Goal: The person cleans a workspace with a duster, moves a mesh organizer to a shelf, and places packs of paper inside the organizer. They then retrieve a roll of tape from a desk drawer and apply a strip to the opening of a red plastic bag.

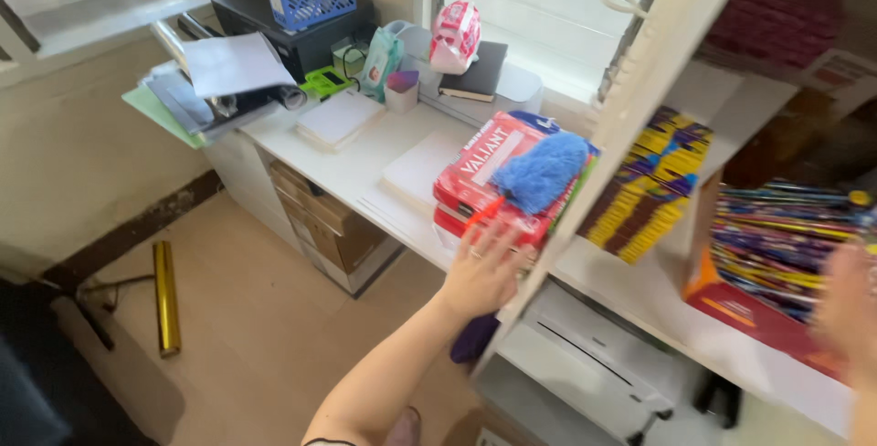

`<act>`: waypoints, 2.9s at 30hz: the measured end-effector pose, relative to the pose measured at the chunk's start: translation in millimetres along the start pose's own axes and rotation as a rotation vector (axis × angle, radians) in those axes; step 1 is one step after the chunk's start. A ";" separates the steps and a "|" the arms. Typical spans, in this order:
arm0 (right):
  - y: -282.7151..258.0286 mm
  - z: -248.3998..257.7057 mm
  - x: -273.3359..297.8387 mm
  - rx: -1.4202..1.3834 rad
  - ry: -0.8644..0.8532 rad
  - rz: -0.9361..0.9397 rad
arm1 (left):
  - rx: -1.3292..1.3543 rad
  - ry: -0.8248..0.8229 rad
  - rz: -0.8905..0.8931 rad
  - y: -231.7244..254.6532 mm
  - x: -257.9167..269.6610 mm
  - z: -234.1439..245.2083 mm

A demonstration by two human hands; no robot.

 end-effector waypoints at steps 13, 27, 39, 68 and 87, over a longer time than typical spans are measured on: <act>-130.5 -326.5 70.6 -0.962 -0.088 -1.493 | 0.441 -1.142 0.991 -98.6 59.5 -97.1; -120.4 -292.9 -0.3 -0.639 -0.550 -1.536 | 0.376 -0.981 1.206 -222.5 8.0 -73.8; -120.5 -275.2 26.2 -0.599 -0.894 -1.292 | 0.270 -1.222 1.279 -248.9 16.0 -157.6; -131.5 -289.4 -55.5 -0.026 -0.614 -1.123 | 1.176 -1.348 1.195 -319.8 -60.6 -78.7; -161.7 -392.7 -42.5 0.122 -1.362 -1.024 | 0.430 -0.272 -0.354 -254.4 36.7 -106.9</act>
Point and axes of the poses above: each hand's wrist, its own x-axis away from the middle knuckle, its own z-axis out of the back of the hand, y = z × x, the point moved 5 cm from there along -x, towards the middle knuckle, and after that the axes turned 12 degrees about z, right-handed, at the moved point
